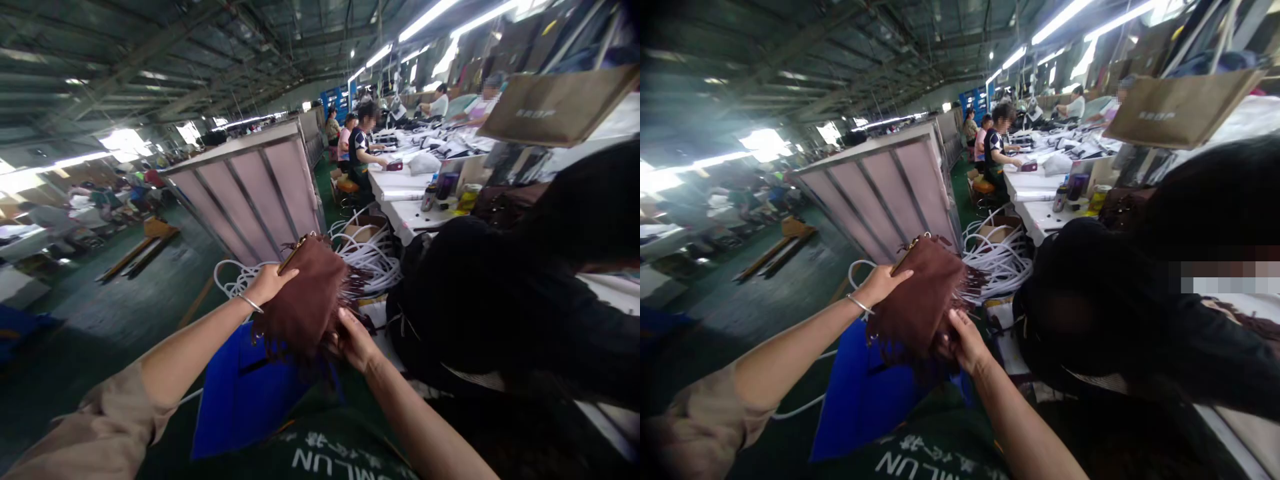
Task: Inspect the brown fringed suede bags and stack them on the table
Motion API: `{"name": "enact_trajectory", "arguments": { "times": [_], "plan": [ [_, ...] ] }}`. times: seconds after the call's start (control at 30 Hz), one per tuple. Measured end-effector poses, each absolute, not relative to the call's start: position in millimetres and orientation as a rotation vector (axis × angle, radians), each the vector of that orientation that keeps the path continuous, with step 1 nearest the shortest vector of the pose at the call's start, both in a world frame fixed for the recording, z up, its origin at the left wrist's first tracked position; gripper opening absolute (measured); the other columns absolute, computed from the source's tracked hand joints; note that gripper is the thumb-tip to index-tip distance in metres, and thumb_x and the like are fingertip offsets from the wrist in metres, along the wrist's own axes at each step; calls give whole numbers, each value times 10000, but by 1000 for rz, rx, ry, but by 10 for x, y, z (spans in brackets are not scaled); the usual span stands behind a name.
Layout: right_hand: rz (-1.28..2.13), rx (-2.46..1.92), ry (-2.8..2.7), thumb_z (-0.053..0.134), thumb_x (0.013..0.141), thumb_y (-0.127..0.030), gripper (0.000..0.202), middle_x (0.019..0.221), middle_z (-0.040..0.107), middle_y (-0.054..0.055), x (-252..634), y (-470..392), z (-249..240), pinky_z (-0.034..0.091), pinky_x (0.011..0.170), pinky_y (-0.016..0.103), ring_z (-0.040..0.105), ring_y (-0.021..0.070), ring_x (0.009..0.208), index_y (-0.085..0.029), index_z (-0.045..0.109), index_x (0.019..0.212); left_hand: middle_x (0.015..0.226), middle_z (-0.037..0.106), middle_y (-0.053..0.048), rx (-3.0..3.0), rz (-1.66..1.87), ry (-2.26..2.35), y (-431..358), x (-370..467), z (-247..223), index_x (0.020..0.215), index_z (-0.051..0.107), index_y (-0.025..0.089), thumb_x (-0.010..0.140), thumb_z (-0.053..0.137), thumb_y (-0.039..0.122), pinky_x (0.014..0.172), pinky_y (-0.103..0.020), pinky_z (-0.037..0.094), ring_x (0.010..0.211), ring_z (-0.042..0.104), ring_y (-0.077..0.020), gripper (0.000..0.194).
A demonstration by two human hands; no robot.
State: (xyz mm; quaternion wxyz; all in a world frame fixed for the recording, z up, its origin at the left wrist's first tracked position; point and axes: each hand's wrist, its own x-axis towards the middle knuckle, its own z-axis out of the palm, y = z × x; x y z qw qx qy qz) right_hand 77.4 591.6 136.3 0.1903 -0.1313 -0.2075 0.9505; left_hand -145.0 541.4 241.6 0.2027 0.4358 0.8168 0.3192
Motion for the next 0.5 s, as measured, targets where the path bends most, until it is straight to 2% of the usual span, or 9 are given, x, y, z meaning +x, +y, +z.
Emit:
{"name": "enact_trajectory", "arguments": {
  "times": [0.03, 0.1, 0.17, 0.23, 0.3, 0.33, 0.37, 0.43, 0.5],
  "plan": [
    [2658, -379, -597, 643, 797, -390, 219, 538, 511, -67, 824, 5893, 1392, 350, 381, 148, 373, 35, 375, -192, 552, 818, 832, 701, -73, 1281, 867, 2315, 5423, -1434, 2399, 905, 688, 86, 713, 583, 594, 670, -275, 473, 851, 629, -271, 553],
    [2685, -380, -568, 647, 799, -370, 260, 448, 384, -102, 1072, 5847, 1345, 199, 294, 110, 200, 4, 315, -176, 501, 707, 804, 700, -57, 1350, 852, 2341, 5419, -1448, 2369, 924, 690, 89, 735, 556, 590, 650, -261, 462, 831, 627, -262, 552],
    [2697, -336, -412, 602, 826, -411, 307, 450, 357, -109, 1440, 5823, 1173, 119, 260, 91, 150, -8, 302, -174, 479, 676, 776, 697, -55, 1328, 847, 2376, 5407, -1513, 2344, 916, 693, 88, 736, 546, 598, 624, -256, 453, 813, 629, -262, 560],
    [2609, -309, -179, 556, 861, -406, 293, 479, 395, -101, 1793, 5836, 940, 157, 257, 69, 241, -12, 300, -179, 491, 688, 791, 701, -70, 1252, 926, 2423, 5407, -1603, 2328, 913, 693, 86, 725, 554, 604, 630, -260, 455, 839, 629, -272, 568],
    [2506, -412, -85, 557, 867, -379, 194, 616, 545, -64, 1995, 5862, 740, 362, 375, 57, 497, 3, 453, -198, 552, 798, 855, 706, -93, 1140, 1085, 2405, 5434, -1670, 2319, 951, 682, 84, 708, 576, 602, 661, -268, 468, 885, 627, -278, 582],
    [2503, -489, -111, 567, 853, -409, 201, 768, 621, -28, 2016, 5869, 680, 473, 515, 101, 603, 39, 632, -214, 575, 905, 891, 706, -103, 1086, 1162, 2356, 5458, -1681, 2312, 981, 672, 84, 701, 586, 600, 676, -272, 475, 899, 627, -276, 594],
    [2541, -555, -176, 576, 828, -469, 312, 959, 645, 16, 1982, 5869, 655, 532, 678, 198, 638, 101, 829, -234, 566, 1032, 923, 703, -112, 1040, 1220, 2291, 5489, -1672, 2300, 1005, 662, 84, 696, 593, 601, 687, -276, 480, 904, 629, -273, 607],
    [2664, -585, -349, 550, 762, -623, 601, 1275, 529, 90, 1786, 5856, 716, 481, 889, 440, 573, 236, 1082, -275, 462, 1245, 973, 694, -126, 992, 1265, 2168, 5566, -1598, 2251, 1026, 647, 85, 696, 591, 613, 696, -279, 488, 903, 635, -265, 625],
    [2704, -503, -481, 522, 737, -681, 699, 1349, 466, 108, 1515, 5843, 882, 431, 904, 531, 560, 278, 1098, -299, 396, 1308, 999, 687, -128, 1012, 1235, 2118, 5655, -1480, 2166, 1022, 643, 93, 706, 569, 630, 696, -274, 487, 910, 635, -260, 627]
  ]
}}
